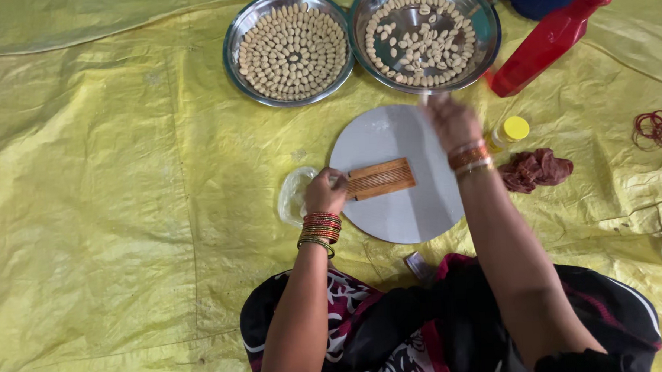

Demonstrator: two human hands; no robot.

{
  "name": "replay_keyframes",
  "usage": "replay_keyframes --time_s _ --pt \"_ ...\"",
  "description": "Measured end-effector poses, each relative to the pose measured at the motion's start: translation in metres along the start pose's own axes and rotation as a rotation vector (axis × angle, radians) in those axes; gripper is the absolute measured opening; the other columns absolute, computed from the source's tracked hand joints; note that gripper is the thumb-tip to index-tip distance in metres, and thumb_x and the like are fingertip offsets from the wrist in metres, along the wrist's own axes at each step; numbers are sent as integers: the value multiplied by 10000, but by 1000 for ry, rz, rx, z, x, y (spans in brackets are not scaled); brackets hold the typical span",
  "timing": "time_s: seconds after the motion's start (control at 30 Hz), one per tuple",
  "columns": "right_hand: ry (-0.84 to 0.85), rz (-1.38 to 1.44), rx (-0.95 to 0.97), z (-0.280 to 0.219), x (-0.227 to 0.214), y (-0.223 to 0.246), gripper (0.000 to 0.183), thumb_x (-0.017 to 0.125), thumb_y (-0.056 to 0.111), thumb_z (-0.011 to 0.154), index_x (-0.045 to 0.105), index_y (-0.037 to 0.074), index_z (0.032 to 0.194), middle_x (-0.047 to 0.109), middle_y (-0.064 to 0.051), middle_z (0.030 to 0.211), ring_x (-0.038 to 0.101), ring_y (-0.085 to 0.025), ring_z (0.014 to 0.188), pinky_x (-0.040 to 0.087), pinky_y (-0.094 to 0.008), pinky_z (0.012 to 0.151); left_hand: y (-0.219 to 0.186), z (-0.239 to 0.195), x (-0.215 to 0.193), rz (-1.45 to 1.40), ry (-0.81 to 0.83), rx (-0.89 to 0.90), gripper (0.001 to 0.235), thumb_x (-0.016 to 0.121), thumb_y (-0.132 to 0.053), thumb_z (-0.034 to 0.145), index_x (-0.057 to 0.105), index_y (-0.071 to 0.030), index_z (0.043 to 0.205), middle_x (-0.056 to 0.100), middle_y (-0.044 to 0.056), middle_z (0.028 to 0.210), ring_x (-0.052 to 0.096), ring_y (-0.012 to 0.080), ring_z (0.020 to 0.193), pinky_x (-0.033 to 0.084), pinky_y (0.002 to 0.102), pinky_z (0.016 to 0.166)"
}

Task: The person kneads a ball of dough on a round board, then rolls small pieces into balls. They press each ball onto a grooved wooden tool to create ridged dumplings and place them into a metal tray.

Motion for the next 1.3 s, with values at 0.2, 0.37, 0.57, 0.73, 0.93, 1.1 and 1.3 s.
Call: replay_keyframes --time_s 0.2,0.37,0.57,0.73,0.93,1.1,1.3 --pt "271 -383 -405 -49 113 90 284 624 19 936 722 108 1187 746 -43 1068 726 -146 915 600 -313 866 -16 -5 3 -607 308 -177 526 475 -527 1009 485 -107 1325 771 150 809 646 165 507 521 288 467" --pt "822 -1292 -389 -158 134 13 348 675 43 913 719 121 1249 769 -76 810 708 -150 744 593 -303 764 -25 -13 4 -751 542 -127 739 453 -638 937 372 -95 1433 731 169 786 684 177 509 576 297 458" --pt "872 -703 -294 -184 106 -1 268 664 24 917 669 32 1184 761 -68 949 730 -123 843 601 -305 796 -24 -16 13 -697 621 86 910 534 -696 887 277 -109 1534 703 100 921 726 197 585 595 313 457" --pt "780 -790 -440 -180 100 -13 154 700 -19 880 684 6 1030 718 -76 890 702 -160 795 581 -306 728 -21 -21 18 -585 663 36 906 522 -661 888 185 -163 1565 739 163 855 714 195 567 572 294 443" --pt "722 -761 -426 -173 105 -12 166 610 -135 856 673 -28 966 677 -94 878 690 -170 724 572 -309 689 -19 -18 18 -729 750 84 793 520 -578 963 183 -217 1584 704 98 924 711 151 714 573 285 535" --pt "700 -635 -367 -173 111 -5 244 518 -198 865 646 -60 1019 648 -107 954 711 -165 712 600 -298 644 -22 -22 22 -925 687 27 675 595 -437 1014 257 -211 1553 672 112 886 648 149 671 527 278 539" --pt "563 -519 -362 -165 107 -24 242 508 -205 897 652 -69 1035 675 -110 953 728 -177 731 624 -306 639 -25 -22 24 -970 528 -42 590 646 -301 975 292 -208 1437 695 79 896 651 142 663 529 282 528"
Point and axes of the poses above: each hand's wrist, its own z-axis towards the middle knuckle, its own x-axis out of the palm, y = z × x, the point moved 2 cm from there along z, towards the middle knuckle
